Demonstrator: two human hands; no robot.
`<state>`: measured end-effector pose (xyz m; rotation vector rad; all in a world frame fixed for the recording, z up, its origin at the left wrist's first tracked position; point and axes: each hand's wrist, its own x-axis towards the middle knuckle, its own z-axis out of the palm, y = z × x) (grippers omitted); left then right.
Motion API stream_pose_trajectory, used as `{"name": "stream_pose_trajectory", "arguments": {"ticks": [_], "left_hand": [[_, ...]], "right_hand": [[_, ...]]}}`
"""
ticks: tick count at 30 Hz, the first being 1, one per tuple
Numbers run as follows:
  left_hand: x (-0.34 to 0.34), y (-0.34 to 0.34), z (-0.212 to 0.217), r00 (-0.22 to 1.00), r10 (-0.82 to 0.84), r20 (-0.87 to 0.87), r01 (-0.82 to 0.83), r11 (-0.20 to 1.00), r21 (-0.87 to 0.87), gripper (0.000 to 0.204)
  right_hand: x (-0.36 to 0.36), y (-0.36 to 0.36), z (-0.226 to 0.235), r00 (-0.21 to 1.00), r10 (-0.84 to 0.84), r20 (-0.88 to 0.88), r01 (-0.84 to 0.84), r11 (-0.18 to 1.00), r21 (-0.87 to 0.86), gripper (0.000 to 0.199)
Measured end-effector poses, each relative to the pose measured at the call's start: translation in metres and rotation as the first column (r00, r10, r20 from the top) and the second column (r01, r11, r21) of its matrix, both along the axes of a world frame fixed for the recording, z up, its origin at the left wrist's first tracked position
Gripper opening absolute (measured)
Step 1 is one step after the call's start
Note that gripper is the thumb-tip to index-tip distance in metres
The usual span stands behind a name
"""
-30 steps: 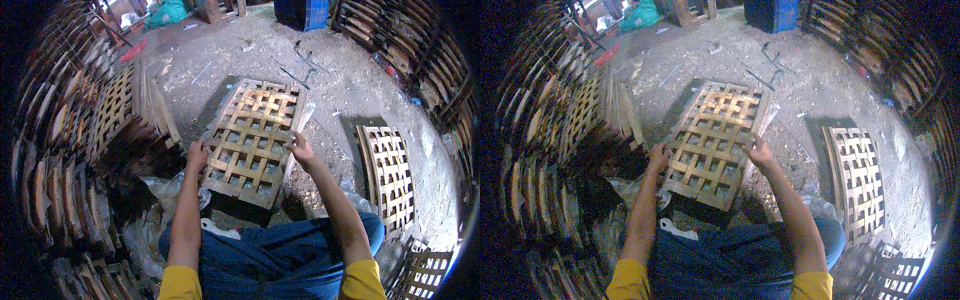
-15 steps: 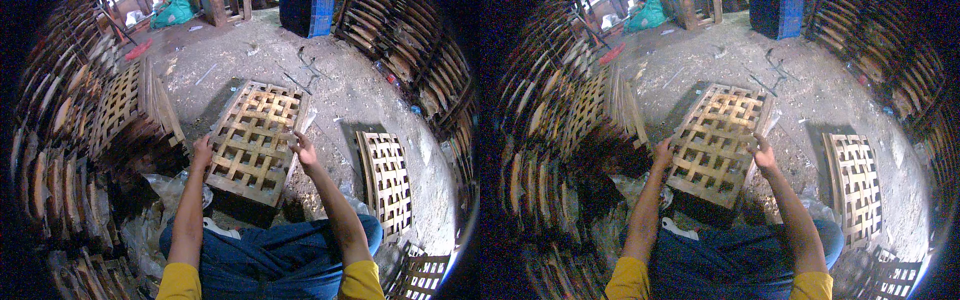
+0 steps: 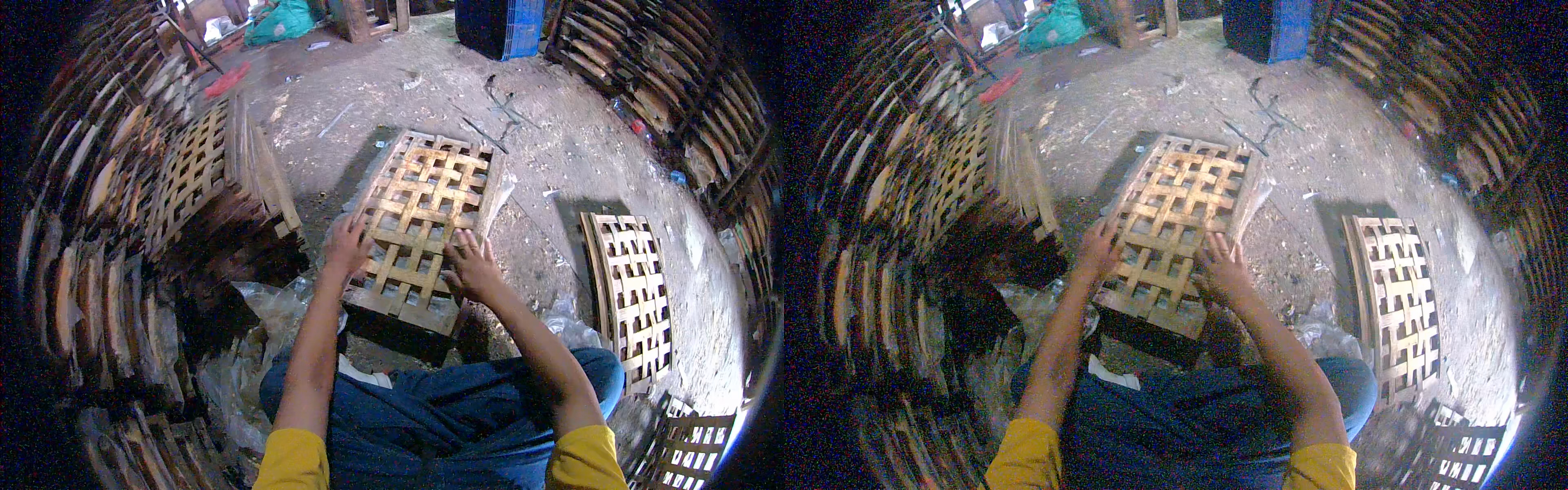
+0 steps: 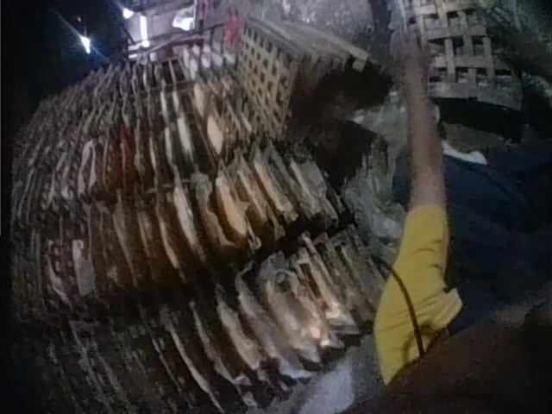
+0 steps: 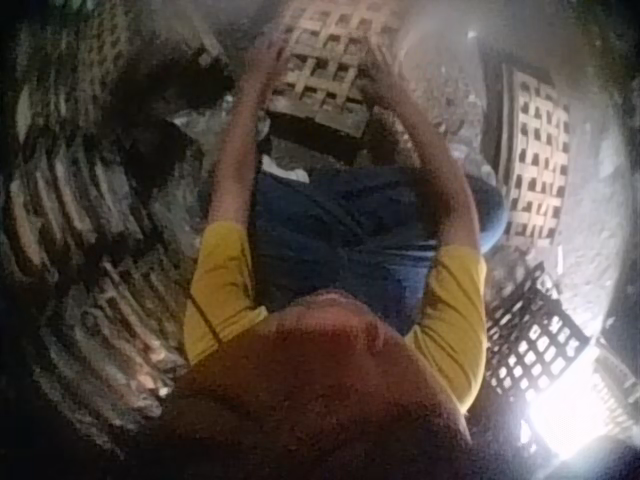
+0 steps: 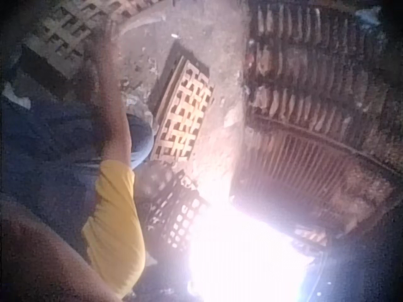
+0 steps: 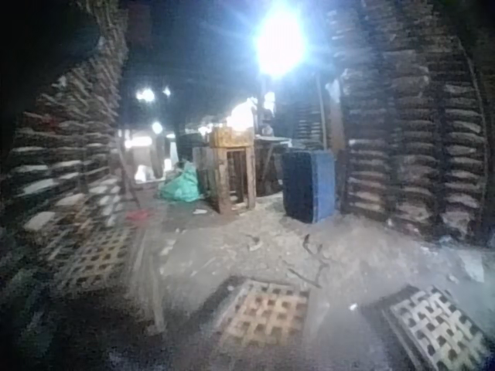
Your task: The person sits on the floor and handles a clear plastic bag, then picks up a rectangular wooden lattice tray. They use a small wooden stick to press or adjust the woven slats of the tray. The person continues to manipulate the tray and the stick, seemingly assembling or repairing the wooden lattice structure.
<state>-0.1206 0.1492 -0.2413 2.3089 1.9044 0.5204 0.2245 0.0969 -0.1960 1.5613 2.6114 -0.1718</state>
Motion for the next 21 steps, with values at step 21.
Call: {"name": "stream_pose_trajectory", "arguments": {"ticks": [21], "left_hand": [[-0.062,-0.014,-0.036,0.947,0.308,0.093,-0.293,0.945,-0.144,0.05]], "right_hand": [[-0.059,-0.043,-0.018,0.957,0.285,-0.052,-0.277,0.953,0.119,0.09]]}}
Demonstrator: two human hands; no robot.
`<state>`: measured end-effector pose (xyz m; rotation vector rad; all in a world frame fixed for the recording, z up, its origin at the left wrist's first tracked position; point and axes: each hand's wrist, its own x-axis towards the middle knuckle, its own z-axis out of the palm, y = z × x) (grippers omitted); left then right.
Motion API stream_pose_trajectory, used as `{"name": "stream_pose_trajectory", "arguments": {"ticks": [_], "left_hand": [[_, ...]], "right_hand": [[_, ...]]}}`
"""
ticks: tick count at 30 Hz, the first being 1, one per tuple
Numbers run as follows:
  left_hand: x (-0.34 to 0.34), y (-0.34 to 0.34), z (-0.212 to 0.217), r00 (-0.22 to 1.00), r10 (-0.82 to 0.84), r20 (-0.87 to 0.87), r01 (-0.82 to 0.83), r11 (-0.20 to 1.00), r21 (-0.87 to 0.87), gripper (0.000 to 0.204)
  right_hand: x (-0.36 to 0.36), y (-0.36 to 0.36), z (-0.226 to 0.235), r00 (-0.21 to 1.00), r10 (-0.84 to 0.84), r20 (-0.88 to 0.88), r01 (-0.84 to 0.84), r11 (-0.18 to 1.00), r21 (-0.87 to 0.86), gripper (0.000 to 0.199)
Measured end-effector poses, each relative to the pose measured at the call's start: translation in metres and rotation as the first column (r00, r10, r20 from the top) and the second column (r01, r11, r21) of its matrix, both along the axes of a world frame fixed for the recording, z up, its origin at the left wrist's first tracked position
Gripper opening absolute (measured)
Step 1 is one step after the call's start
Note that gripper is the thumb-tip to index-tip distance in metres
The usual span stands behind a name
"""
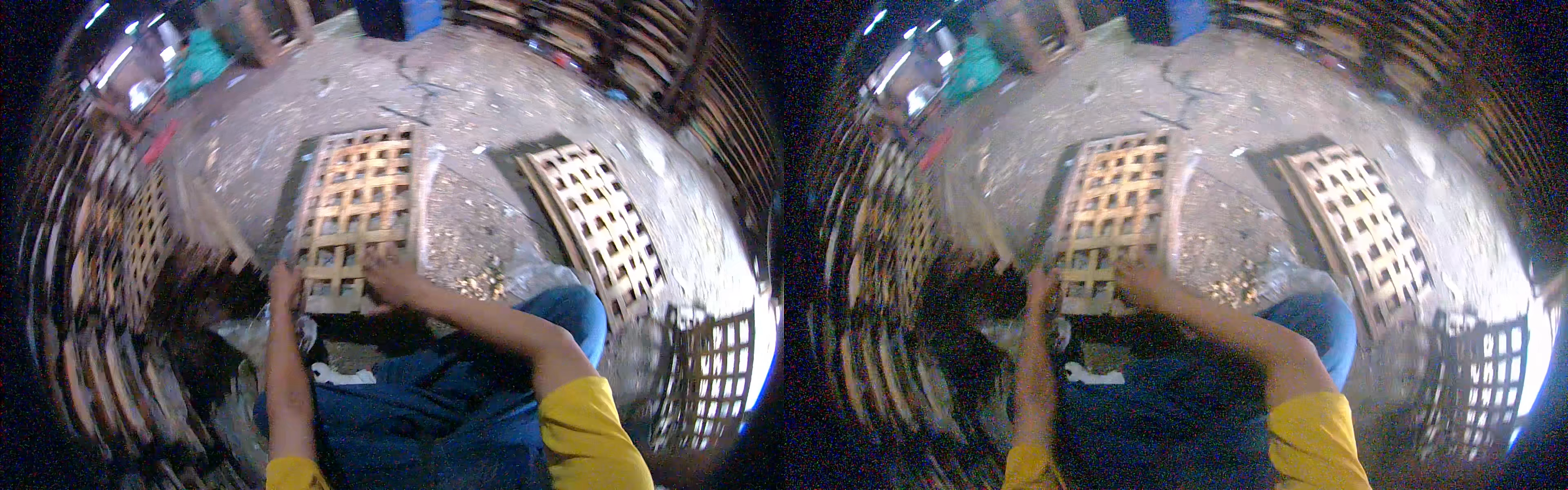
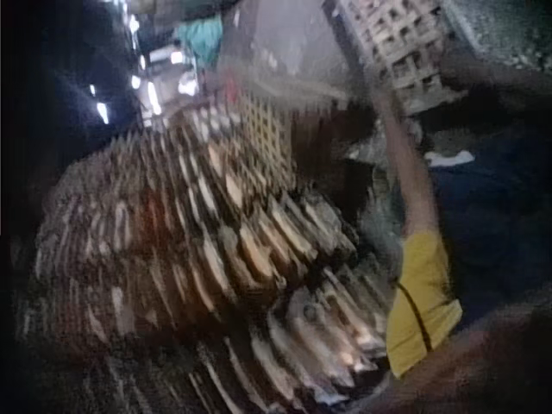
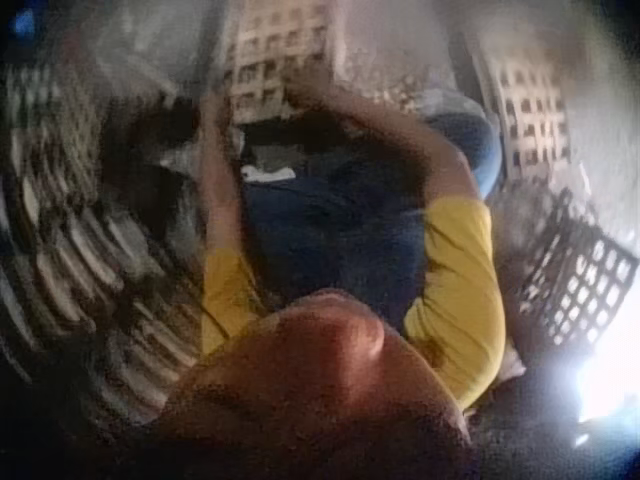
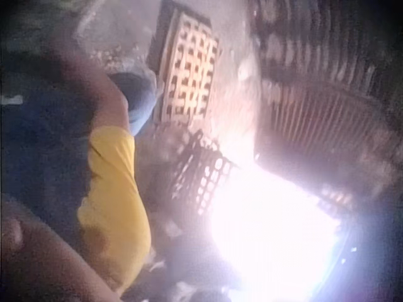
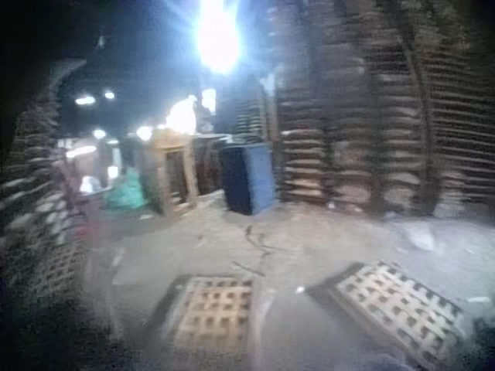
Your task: The person sits on the floor and handles a clear plastic bag, then picks up a rectangular wooden lattice tray. They use a small wooden stick to press or adjust the woven slats of the tray. The person continues to manipulate the tray and the stick, seemingly assembling or repairing the wooden lattice structure.
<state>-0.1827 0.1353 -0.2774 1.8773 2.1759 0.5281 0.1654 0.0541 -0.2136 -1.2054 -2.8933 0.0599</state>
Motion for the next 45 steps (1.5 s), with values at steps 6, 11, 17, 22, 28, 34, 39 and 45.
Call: {"name": "stream_pose_trajectory", "arguments": {"ticks": [6,11,17,22,28,34,39,45], "left_hand": [[0.007,0.007,0.011,0.994,-0.036,-0.103,0.038,0.999,0.021,0.033],[0.012,-0.001,0.021,0.985,-0.034,-0.167,0.042,0.998,0.041,0.034],[0.012,-0.002,0.028,0.994,-0.064,-0.087,0.065,0.998,0.01,0.033],[0.008,0.005,0.03,0.986,-0.084,-0.147,0.09,0.995,0.033,0.034],[0.017,-0.008,0.04,0.991,-0.097,-0.095,0.097,0.995,0.001,0.034],[0.039,-0.023,0.076,0.994,-0.092,-0.056,0.095,0.994,0.054,0.043],[-0.013,-0.058,0.153,0.993,-0.006,0.116,-0.004,0.997,0.079,0.038],[-0.031,-0.101,0.19,0.964,0.153,0.219,-0.187,0.972,0.142,0.043]], "right_hand": [[-0.016,-0.029,-0.017,0.992,-0.054,-0.111,0.046,0.996,-0.079,0.071],[-0.024,-0.034,-0.021,0.992,-0.083,-0.093,0.08,0.996,-0.029,0.056],[-0.022,-0.036,-0.023,0.995,-0.052,-0.084,0.05,0.999,-0.021,0.057],[-0.021,-0.032,-0.029,0.995,-0.038,-0.096,0.039,0.999,0.012,0.06],[-0.018,-0.028,-0.019,0.994,-0.066,-0.09,0.054,0.99,-0.132,0.062],[-0.001,-0.021,-0.013,0.994,-0.048,0.103,0.064,0.985,-0.16,0.099],[-0.002,-0.017,0.018,0.996,0.078,0.032,-0.07,0.977,-0.2,0.092],[0.005,0.001,0.032,1.0,0.019,0.003,-0.018,0.967,-0.253,0.08]]}}
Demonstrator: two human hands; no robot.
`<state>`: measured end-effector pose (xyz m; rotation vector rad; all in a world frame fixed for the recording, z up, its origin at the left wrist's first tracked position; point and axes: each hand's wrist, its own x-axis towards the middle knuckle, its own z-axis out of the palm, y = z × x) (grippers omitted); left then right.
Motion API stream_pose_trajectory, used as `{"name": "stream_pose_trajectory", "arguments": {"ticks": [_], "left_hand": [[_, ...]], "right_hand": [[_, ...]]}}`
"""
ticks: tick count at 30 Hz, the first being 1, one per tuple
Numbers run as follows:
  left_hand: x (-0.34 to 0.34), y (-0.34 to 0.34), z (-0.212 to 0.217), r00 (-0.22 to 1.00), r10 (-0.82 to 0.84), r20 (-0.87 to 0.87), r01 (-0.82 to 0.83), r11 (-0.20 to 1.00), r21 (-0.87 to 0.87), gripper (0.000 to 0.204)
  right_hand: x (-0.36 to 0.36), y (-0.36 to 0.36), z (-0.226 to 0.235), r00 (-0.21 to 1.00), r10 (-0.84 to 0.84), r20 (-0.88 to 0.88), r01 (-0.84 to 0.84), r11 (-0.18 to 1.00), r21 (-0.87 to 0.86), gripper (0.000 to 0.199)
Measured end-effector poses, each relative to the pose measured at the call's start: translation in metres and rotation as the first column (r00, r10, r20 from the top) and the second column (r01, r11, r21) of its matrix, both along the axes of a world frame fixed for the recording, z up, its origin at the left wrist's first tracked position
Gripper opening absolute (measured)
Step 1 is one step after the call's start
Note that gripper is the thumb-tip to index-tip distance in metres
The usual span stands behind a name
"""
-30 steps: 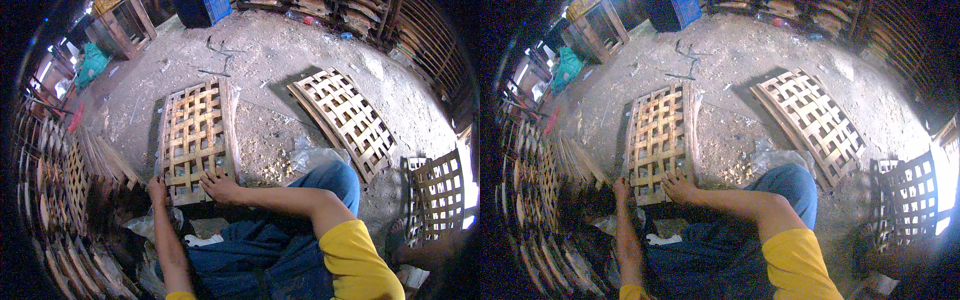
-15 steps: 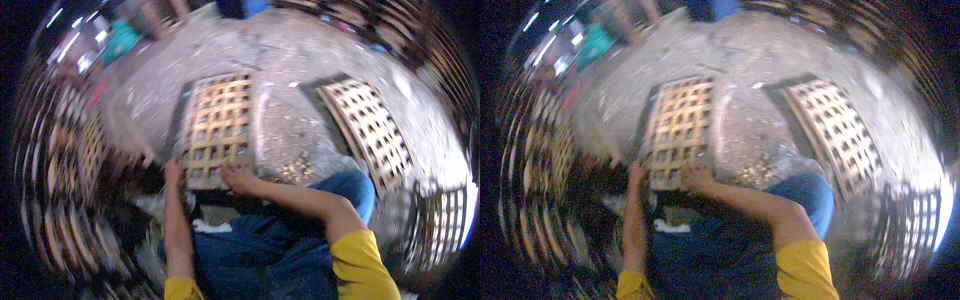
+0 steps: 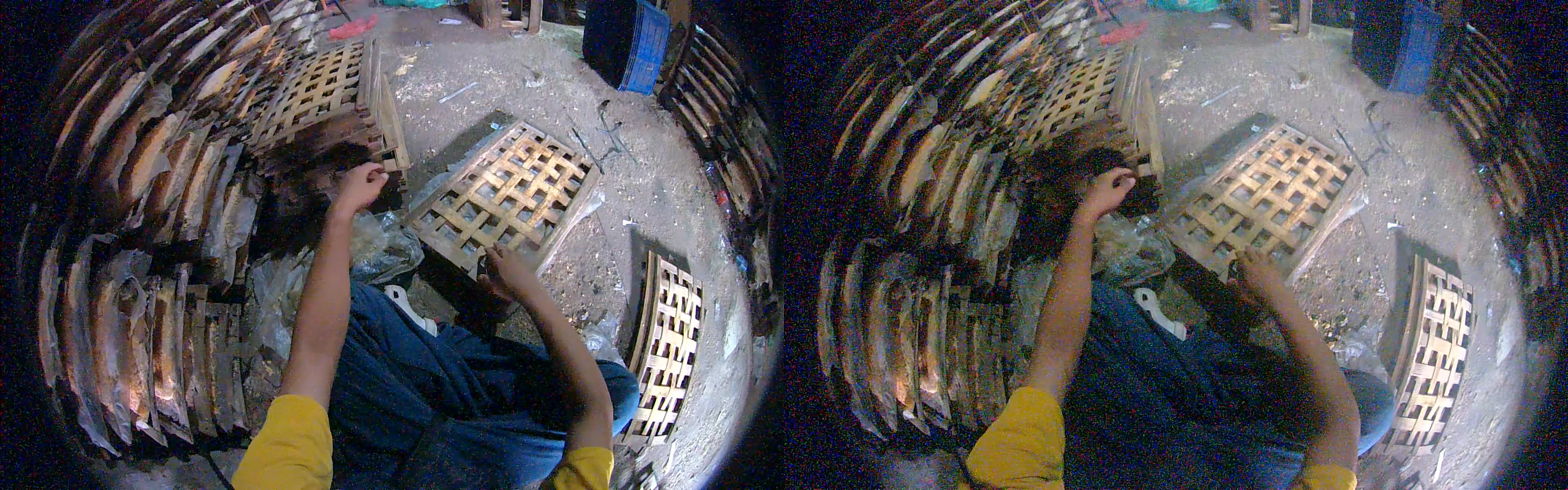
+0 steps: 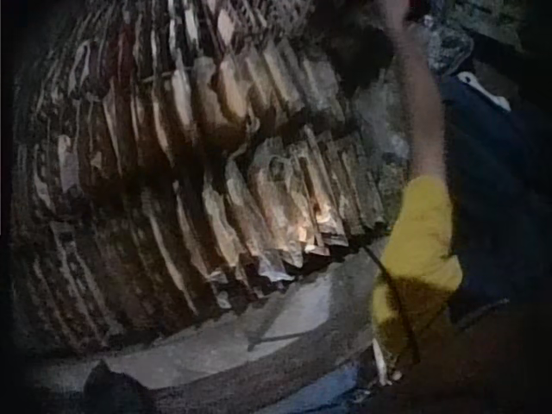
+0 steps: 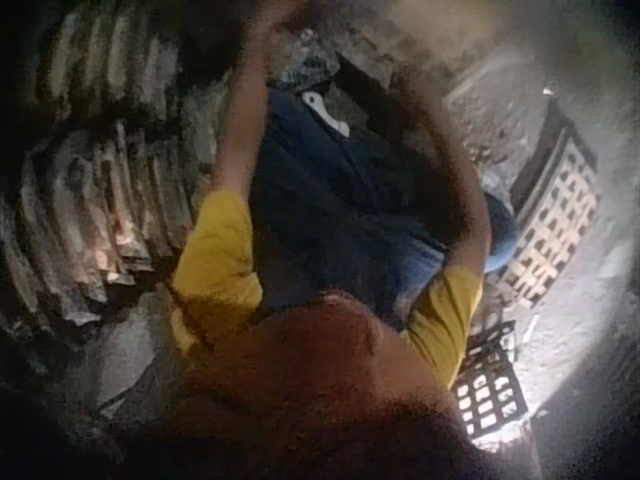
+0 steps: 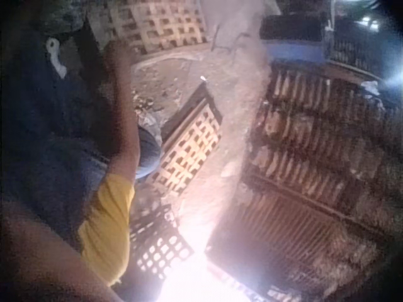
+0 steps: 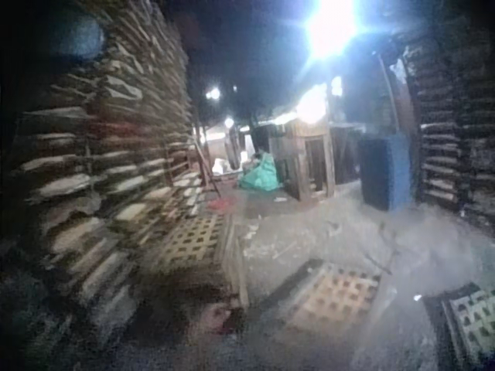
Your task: The person sits on the floor and handles a clear plastic bag, then picks up a rectangular wooden lattice tray. They use a small wooden stick to press or adjust the woven slats of the tray. The person continues to manipulate the tray and the stick, seemingly assembling or repairing the wooden lattice structure.
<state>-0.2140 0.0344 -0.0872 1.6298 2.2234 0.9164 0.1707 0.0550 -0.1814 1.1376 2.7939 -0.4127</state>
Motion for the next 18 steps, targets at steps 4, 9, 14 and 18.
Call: {"name": "stream_pose_trajectory", "arguments": {"ticks": [4,9,14,18], "left_hand": [[-0.066,0.003,-0.036,0.982,0.187,-0.014,-0.186,0.969,-0.159,0.06],[-0.107,0.0,-0.079,0.971,0.211,-0.11,-0.238,0.855,-0.461,0.077],[-0.069,0.009,-0.036,0.988,-0.011,-0.157,-0.11,0.659,-0.744,0.055],[-0.143,0.012,-0.086,0.986,-0.037,-0.163,-0.113,0.574,-0.811,0.039]], "right_hand": [[0.022,0.022,0.036,0.994,-0.002,0.112,0.007,0.999,-0.049,0.07],[0.084,0.003,0.127,0.998,-0.044,-0.052,0.044,0.999,0.007,0.056],[0.156,-0.019,0.131,0.95,-0.312,0.03,0.312,0.936,-0.16,0.065],[0.154,-0.01,0.136,0.935,-0.346,0.08,0.355,0.901,-0.25,0.066]]}}
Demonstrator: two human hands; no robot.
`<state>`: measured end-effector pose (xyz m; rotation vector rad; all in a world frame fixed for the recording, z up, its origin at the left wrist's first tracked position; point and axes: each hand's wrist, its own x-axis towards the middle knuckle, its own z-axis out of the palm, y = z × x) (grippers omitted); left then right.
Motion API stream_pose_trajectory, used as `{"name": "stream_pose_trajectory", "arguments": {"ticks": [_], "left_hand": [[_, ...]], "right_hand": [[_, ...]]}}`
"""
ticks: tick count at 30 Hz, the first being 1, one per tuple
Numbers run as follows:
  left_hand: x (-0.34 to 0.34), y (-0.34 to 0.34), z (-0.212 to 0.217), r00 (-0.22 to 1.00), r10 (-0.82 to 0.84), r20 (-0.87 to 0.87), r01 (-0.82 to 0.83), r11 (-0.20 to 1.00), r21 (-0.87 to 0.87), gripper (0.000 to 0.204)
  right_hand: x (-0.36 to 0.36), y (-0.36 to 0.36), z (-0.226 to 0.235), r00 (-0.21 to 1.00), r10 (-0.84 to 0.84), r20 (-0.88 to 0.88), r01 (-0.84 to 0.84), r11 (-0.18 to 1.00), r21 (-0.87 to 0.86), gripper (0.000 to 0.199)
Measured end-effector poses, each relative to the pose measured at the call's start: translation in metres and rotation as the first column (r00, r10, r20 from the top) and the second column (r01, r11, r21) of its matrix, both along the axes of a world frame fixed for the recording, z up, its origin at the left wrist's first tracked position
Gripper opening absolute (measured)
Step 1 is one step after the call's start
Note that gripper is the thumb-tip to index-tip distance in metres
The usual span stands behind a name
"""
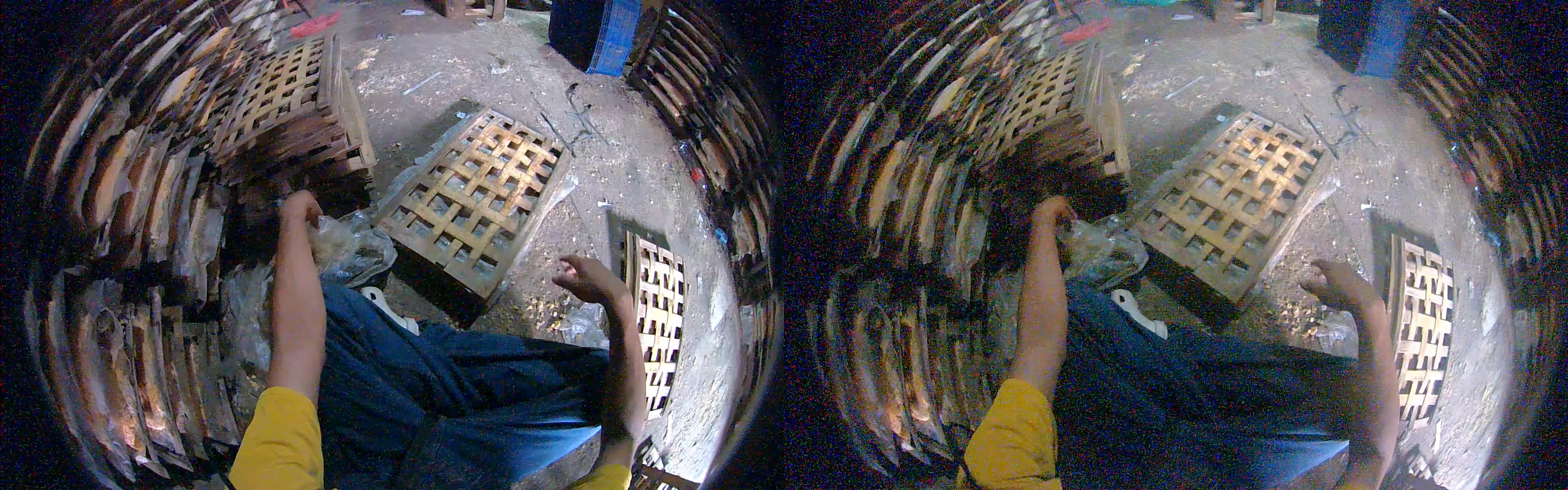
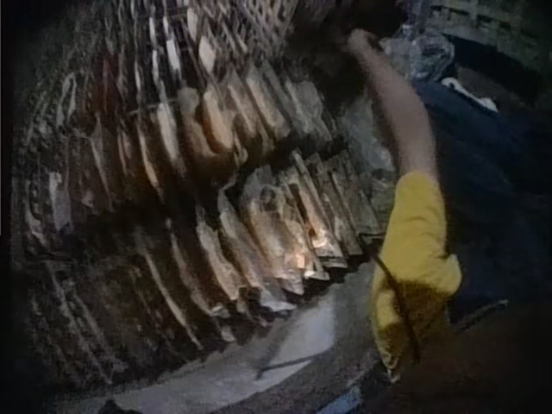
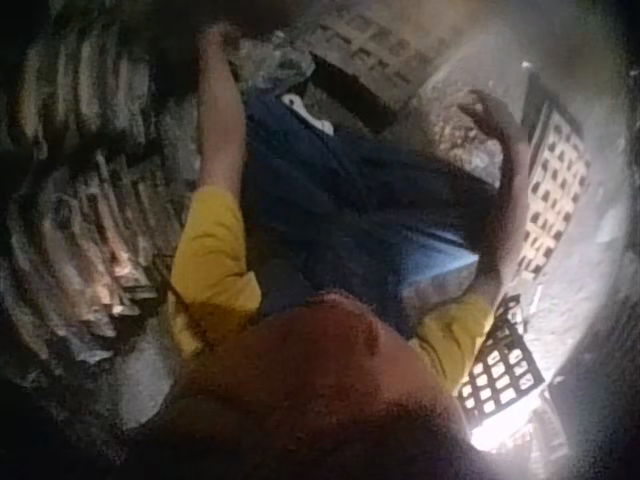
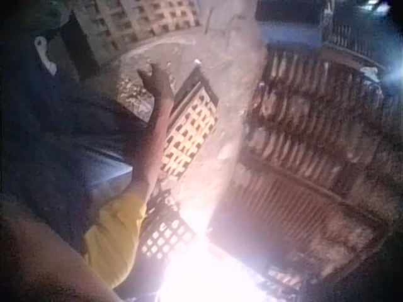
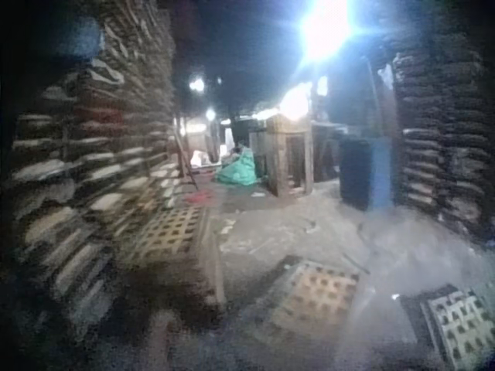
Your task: The person sits on the floor and handles a clear plastic bag, then picks up a rectangular wooden lattice tray. They use a small wooden stick to press or adjust the woven slats of the tray. The person continues to manipulate the tray and the stick, seemingly assembling or repairing the wooden lattice structure.
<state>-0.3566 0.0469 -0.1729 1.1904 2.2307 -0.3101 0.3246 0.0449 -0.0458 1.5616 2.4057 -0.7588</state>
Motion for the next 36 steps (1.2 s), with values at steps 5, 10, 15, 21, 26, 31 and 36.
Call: {"name": "stream_pose_trajectory", "arguments": {"ticks": [5,10,15,21,26,31,36], "left_hand": [[-0.039,-0.025,0.003,0.993,0.09,-0.081,-0.07,0.971,0.227,0.023],[0.105,-0.05,0.158,0.952,0.279,-0.124,-0.093,0.652,0.752,0.01],[0.088,-0.066,0.159,0.862,0.385,-0.33,0.174,0.386,0.906,0.012],[0.104,-0.064,0.171,0.847,0.403,-0.347,0.23,0.311,0.922,0.013],[0.114,-0.072,0.186,0.774,0.528,-0.349,0.218,0.295,0.93,0.013],[0.129,-0.09,0.215,0.705,0.598,-0.382,0.392,0.12,0.912,0.016],[0.12,-0.096,0.242,0.815,0.463,-0.348,0.391,0.005,0.921,0.017]], "right_hand": [[-0.02,0.013,-0.004,0.975,0.056,-0.213,-0.047,0.998,0.048,0.06],[0.011,0.006,0.002,0.99,-0.029,-0.141,0.038,0.997,0.06,0.062],[0.007,0.009,-0.002,0.989,-0.029,-0.146,0.037,0.998,0.056,0.061],[0.003,0.006,0.0,0.987,-0.009,-0.158,0.018,0.998,0.059,0.062],[0.005,0.006,-0.001,0.986,-0.046,-0.162,0.051,0.998,0.029,0.064],[-0.001,0.006,0.007,0.989,-0.076,-0.126,0.073,0.997,-0.024,0.065],[-0.003,0.005,0.001,0.991,-0.051,-0.124,0.052,0.999,0.005,0.066]]}}
